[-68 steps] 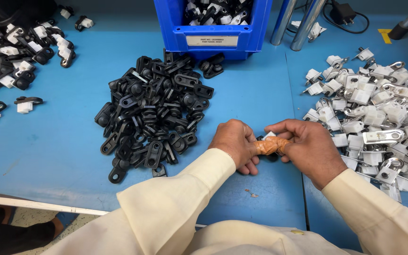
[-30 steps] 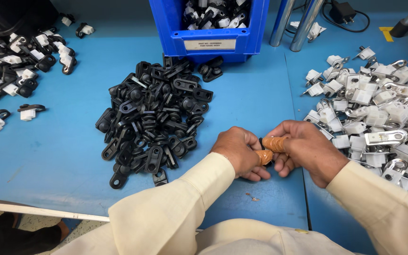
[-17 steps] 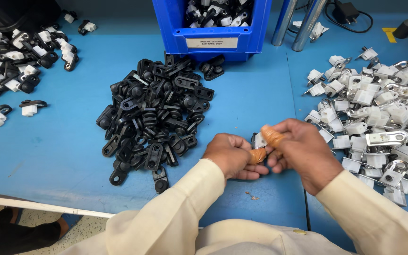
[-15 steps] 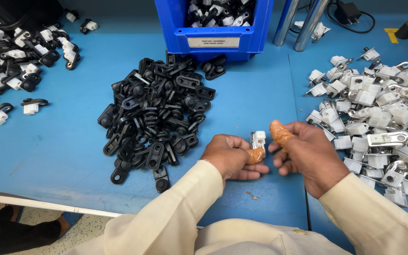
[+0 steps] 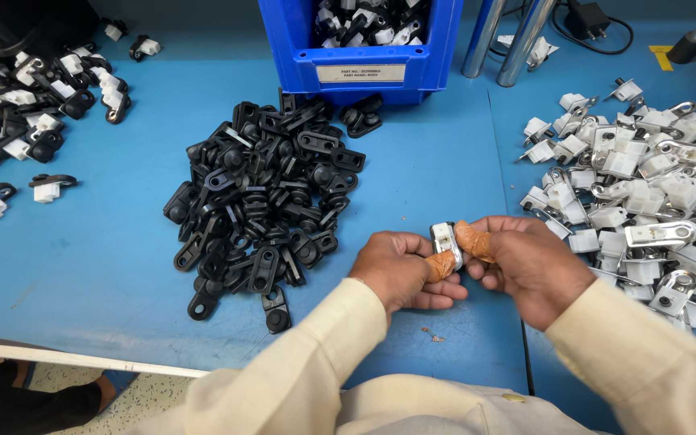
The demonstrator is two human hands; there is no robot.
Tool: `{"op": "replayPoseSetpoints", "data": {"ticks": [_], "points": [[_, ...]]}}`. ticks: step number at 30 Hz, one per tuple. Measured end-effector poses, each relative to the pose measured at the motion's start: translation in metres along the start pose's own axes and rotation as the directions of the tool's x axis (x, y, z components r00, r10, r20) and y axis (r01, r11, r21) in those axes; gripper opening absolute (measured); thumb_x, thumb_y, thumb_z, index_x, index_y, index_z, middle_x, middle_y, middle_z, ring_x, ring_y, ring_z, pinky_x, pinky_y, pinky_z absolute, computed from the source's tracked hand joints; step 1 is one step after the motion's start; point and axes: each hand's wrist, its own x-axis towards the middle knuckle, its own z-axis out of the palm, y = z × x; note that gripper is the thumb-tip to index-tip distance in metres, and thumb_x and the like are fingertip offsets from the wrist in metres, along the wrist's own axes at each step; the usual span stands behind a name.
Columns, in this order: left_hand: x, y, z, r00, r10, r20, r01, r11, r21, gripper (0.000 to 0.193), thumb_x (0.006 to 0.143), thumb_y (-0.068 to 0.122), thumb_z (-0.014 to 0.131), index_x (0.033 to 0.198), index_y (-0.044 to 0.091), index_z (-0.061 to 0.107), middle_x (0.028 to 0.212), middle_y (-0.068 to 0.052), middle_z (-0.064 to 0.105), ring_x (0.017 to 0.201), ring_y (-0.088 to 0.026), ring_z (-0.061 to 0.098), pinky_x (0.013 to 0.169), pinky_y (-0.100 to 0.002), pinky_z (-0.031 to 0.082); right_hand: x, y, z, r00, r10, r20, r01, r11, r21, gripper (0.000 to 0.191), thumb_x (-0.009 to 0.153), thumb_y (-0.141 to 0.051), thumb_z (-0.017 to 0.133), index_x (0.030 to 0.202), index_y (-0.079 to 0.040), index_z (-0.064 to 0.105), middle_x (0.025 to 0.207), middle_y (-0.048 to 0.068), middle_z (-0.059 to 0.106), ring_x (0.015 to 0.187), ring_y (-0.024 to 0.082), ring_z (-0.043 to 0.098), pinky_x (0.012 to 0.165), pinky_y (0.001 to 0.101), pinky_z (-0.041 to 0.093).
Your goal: The person sits at a factory workbench assembling small parts. They pick a black plastic strap piece and a white plastic housing, press and fit the pieces together by hand, and place the assembled unit aside, repeating the cycle with new parts from the piles on the table.
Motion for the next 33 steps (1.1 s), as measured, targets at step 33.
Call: {"op": "replayPoseSetpoints", "data": {"ticks": [33], "points": [[0.003, 0.0, 0.02, 0.963, 0.112, -0.244, -0.153, 0.976, -0.155, 0.017, 0.092, -0.007, 0.054, 0.106, -0.007, 0.064, 0.094, -0.02, 0.077, 0.074, -0.026, 0.079, 0.056, -0.028, 0.064, -0.026, 0.001, 0.028, 0.972, -0.095, -0.215, 0.113, 0.991, 0.07, 0.019, 0.096, -0.021, 0.069, 0.095, -0.003, 0.072, 0.071, 0.003, 0.064, 0.053, 0.008, 0.046, 0.044, 0.0237, 0.033]]}}
